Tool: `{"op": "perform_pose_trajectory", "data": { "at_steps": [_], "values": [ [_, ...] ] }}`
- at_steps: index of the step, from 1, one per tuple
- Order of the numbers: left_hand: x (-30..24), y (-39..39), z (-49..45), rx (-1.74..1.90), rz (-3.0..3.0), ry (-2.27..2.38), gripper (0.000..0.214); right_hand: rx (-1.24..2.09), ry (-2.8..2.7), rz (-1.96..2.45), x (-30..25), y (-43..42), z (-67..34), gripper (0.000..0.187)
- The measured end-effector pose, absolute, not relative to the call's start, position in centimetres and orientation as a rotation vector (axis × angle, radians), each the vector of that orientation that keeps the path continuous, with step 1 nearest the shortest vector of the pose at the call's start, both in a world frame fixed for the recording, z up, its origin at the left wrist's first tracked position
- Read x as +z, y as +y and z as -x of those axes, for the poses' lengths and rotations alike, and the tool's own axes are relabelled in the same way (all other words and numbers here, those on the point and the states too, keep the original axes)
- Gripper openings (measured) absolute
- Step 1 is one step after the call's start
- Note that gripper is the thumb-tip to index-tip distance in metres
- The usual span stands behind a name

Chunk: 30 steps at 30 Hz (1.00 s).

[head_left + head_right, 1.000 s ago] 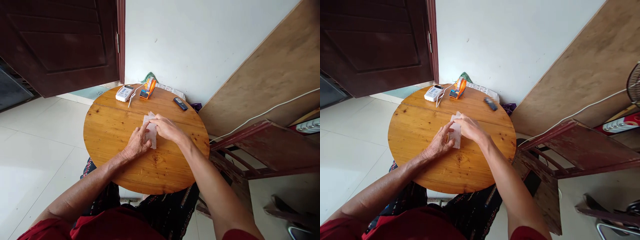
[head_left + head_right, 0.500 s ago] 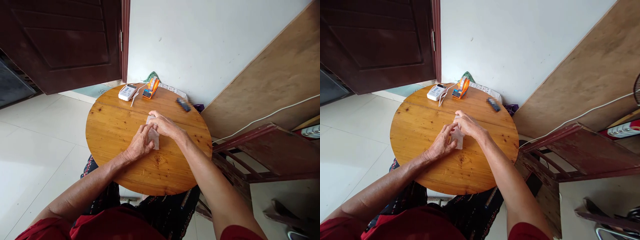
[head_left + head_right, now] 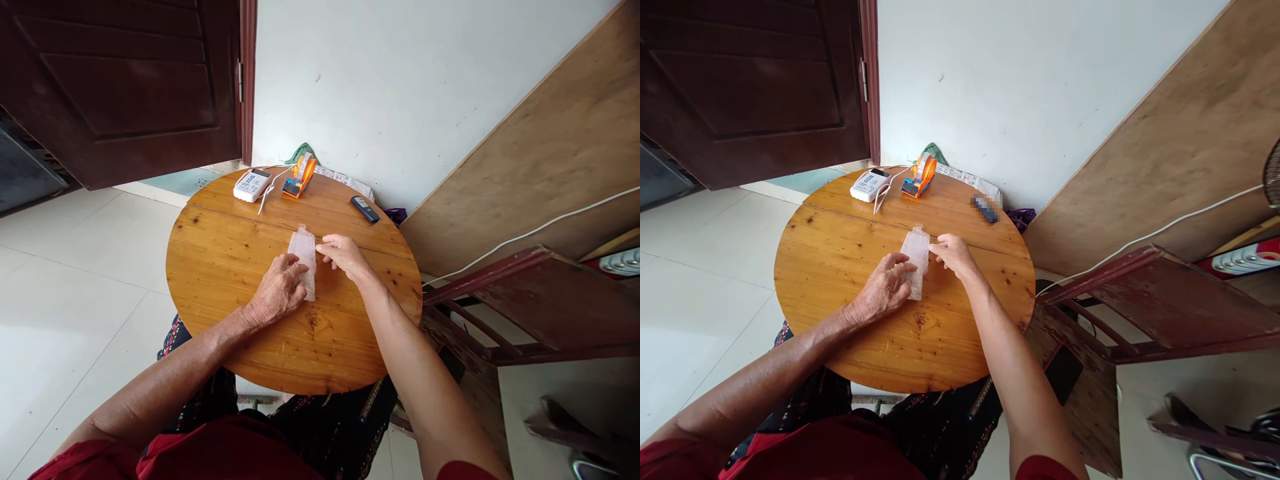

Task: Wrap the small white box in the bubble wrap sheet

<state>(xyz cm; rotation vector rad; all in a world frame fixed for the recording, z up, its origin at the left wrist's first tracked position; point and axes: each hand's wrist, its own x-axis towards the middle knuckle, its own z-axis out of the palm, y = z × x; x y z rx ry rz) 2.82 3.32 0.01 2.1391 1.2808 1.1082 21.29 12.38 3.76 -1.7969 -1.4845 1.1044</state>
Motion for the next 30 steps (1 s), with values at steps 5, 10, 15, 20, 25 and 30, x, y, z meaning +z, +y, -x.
{"op": "perform_pose_trajectory", "data": {
  "at_steps": [5,10,15,20,25,30],
  "values": [
    [0.1,3.2,-2.8,1.109,-2.151,1.238,0.037,1.231,-1.487,1.711,4.2,12.9,-19.6,0.020],
    [0.8,3.1,-2.7,1.080,-2.215,1.254,0.037,1.248,-1.476,1.615,3.6,13.3,-19.3,0.017],
    [2.0,2.7,-2.7,0.990,-2.385,1.454,0.033,1.017,-1.482,1.441,1.8,13.5,-19.0,0.013],
    [2.2,2.4,-2.9,0.921,-2.378,1.476,0.028,1.031,-1.464,1.330,2.1,12.8,-18.9,0.018],
    [1.6,2.5,-2.9,0.999,-2.261,1.410,0.031,1.196,-1.455,1.199,4.3,11.5,-18.7,0.024],
    [1.4,2.7,-2.7,1.020,-2.196,1.392,0.031,1.172,-1.681,1.130,6.3,9.2,-19.2,0.023]
  ]
}}
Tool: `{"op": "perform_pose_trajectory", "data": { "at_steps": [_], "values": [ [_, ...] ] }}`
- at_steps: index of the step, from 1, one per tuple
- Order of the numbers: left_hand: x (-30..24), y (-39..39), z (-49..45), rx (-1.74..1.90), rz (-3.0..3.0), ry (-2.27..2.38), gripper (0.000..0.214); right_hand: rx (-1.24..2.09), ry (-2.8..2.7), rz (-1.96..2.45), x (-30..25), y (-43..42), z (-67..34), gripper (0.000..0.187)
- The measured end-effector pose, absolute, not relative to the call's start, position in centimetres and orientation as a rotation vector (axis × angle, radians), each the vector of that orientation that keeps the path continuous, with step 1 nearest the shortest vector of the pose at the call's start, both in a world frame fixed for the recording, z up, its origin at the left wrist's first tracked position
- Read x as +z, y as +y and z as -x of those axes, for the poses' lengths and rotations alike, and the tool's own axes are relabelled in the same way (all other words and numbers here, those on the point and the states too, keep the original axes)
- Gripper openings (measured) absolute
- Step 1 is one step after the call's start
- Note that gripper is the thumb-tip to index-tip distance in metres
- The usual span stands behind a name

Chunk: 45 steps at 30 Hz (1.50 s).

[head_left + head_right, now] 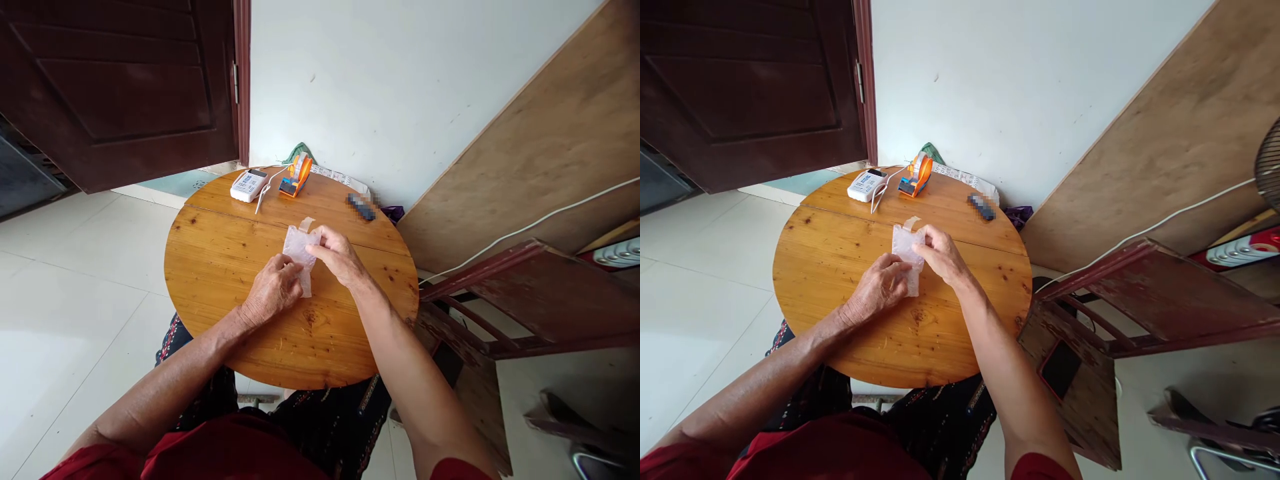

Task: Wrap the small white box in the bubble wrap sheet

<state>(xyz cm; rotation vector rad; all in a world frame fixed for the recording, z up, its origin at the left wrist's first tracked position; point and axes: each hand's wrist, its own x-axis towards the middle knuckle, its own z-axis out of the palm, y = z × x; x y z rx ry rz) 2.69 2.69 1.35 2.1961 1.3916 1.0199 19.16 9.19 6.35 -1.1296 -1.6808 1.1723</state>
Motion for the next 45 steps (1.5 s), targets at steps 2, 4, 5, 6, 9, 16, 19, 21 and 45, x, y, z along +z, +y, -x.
{"op": "perform_pose_trajectory", "data": {
  "at_steps": [2,4,5,6,9,16,19,21,45],
  "values": [
    [1.4,2.6,-2.7,1.032,-2.166,1.418,0.031,1.142,-1.749,1.135,6.8,8.0,-19.5,0.020],
    [1.4,2.4,-2.7,1.044,-2.113,1.499,0.027,1.087,-1.792,1.141,6.9,6.8,-19.8,0.018],
    [1.4,2.4,-2.8,1.051,-2.082,1.551,0.023,1.051,-1.812,1.146,6.9,6.3,-19.9,0.016],
    [1.3,2.3,-2.8,1.059,-2.053,1.599,0.021,1.014,-1.832,1.153,6.8,5.8,-20.0,0.014],
    [1.0,2.4,-2.7,1.113,-1.995,1.679,0.025,0.917,-1.866,1.163,6.2,4.6,-20.1,0.010],
    [0.9,3.2,-1.6,1.252,-2.056,1.426,0.039,0.809,-1.908,1.089,4.2,1.5,-20.1,0.006],
    [1.4,3.5,-0.6,1.140,-2.102,1.205,0.013,0.732,-1.927,1.034,3.3,0.6,-20.0,0.006],
    [1.7,3.4,0.2,1.056,-2.082,1.065,0.014,0.684,-1.941,1.017,2.8,0.2,-20.0,0.006],
    [2.4,3.5,0.3,0.891,-1.771,1.248,0.038,0.777,-1.953,1.227,3.3,3.1,-19.3,0.017]
  ]
}}
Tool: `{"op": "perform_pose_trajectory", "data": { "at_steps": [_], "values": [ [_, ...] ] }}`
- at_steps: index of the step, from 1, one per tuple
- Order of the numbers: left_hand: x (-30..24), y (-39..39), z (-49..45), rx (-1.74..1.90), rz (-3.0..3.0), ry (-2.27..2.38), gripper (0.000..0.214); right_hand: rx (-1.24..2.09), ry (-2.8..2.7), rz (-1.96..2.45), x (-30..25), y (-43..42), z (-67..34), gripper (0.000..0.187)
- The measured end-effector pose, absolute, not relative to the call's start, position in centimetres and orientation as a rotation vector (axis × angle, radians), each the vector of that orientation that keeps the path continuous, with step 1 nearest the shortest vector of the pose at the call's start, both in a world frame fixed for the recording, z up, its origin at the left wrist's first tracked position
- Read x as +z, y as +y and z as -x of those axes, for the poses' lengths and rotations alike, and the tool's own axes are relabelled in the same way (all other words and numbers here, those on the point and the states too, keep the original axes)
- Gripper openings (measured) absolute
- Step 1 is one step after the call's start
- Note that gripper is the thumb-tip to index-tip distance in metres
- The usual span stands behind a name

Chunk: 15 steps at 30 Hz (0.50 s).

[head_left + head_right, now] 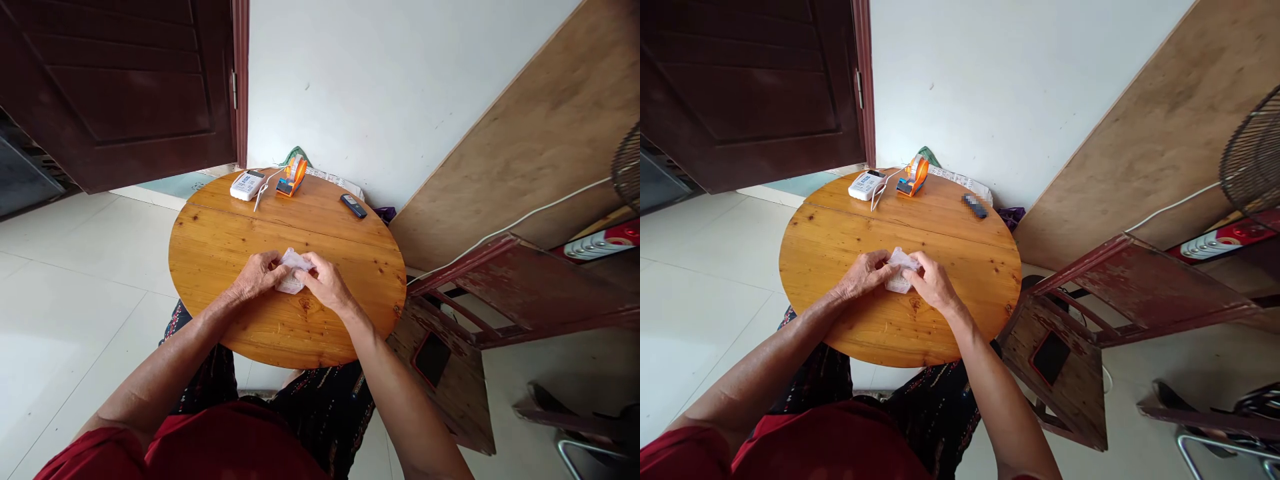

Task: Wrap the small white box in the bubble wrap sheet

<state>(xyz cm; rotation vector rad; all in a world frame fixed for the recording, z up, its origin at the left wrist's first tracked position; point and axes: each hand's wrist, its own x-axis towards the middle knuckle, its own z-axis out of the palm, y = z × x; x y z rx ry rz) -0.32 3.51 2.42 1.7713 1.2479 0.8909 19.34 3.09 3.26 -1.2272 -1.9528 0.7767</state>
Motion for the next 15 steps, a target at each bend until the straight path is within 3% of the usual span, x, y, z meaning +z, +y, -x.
{"op": "perform_pose_trajectory", "data": {
  "at_steps": [5,11,15],
  "values": [
    [2.6,3.7,0.6,0.838,-1.848,1.332,0.045,1.080,-1.782,1.221,2.6,5.9,-19.2,0.034],
    [1.1,4.3,0.0,0.937,-1.555,1.071,0.063,0.991,-1.777,1.280,2.2,6.8,-19.0,0.030],
    [0.0,4.9,-0.5,1.017,-1.328,1.010,0.081,1.078,-1.606,1.225,1.5,6.4,-19.1,0.047]
  ]
}}
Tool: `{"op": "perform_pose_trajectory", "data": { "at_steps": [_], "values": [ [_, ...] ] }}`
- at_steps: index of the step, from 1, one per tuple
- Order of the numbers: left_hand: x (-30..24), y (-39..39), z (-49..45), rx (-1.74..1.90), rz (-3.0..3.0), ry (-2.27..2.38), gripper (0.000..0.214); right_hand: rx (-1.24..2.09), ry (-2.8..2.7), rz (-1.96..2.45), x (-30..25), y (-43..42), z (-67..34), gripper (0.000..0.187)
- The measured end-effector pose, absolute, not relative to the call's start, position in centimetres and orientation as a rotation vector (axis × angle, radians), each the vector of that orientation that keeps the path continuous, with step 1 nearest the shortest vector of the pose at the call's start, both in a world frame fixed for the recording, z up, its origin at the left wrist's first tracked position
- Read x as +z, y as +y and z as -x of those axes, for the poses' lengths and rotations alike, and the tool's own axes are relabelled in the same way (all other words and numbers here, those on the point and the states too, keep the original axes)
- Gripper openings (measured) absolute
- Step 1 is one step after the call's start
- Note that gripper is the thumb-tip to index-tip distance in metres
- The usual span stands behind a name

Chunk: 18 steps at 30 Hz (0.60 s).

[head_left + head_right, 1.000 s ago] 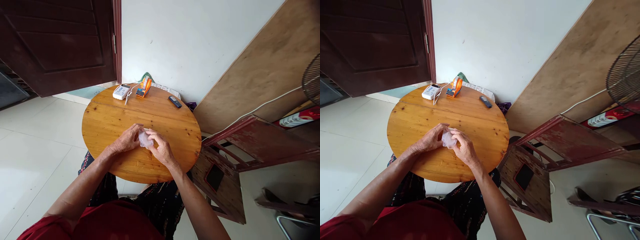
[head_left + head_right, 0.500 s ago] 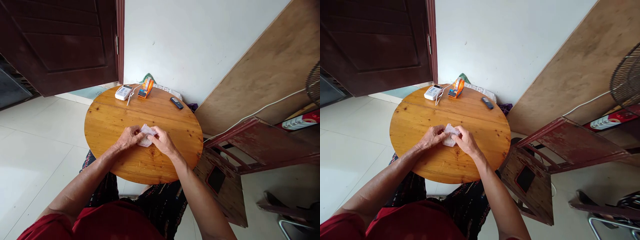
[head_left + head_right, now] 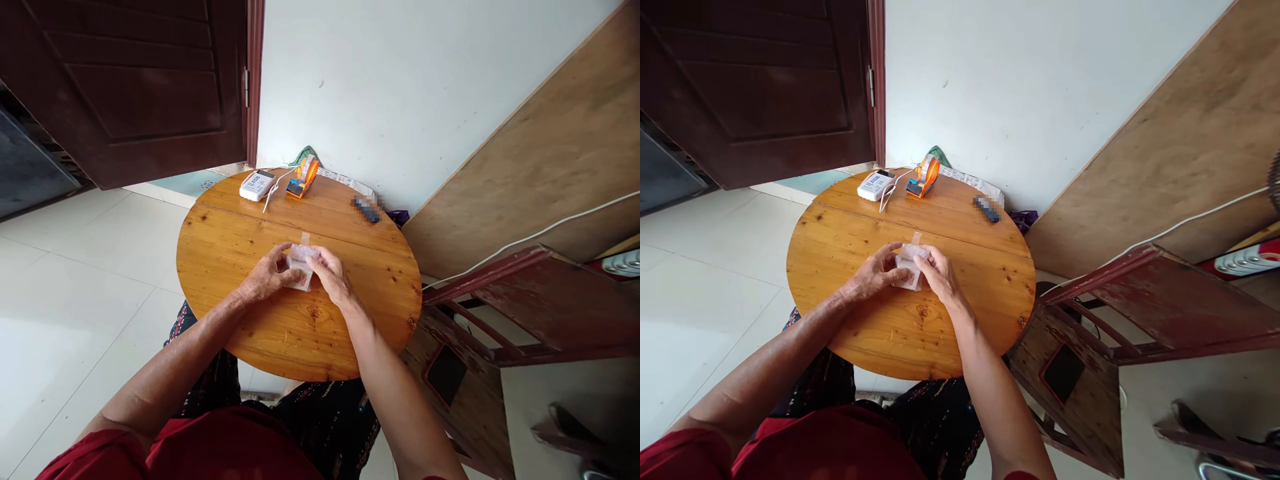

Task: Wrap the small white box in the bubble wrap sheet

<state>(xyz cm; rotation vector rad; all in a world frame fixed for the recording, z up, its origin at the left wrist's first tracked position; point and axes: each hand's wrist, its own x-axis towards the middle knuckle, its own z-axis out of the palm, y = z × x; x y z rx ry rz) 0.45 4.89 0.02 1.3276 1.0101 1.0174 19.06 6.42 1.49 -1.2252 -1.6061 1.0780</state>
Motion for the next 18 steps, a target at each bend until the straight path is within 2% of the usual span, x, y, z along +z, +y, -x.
{"op": "perform_pose_trajectory", "data": {
  "at_steps": [3,6,10,18],
  "values": [
    [-0.1,5.1,-0.5,1.040,-1.359,1.046,0.081,1.229,-1.554,1.143,0.9,6.0,-19.3,0.065],
    [0.1,5.0,-0.6,1.016,-1.489,1.146,0.075,1.219,-1.570,1.172,0.5,5.9,-19.4,0.069],
    [0.3,4.6,-0.7,0.995,-1.607,1.258,0.070,1.108,-1.624,1.261,0.3,5.9,-19.6,0.062],
    [0.1,4.7,-0.8,0.994,-1.644,1.262,0.076,0.921,-1.555,1.271,0.4,7.1,-18.9,0.039]
  ]
}}
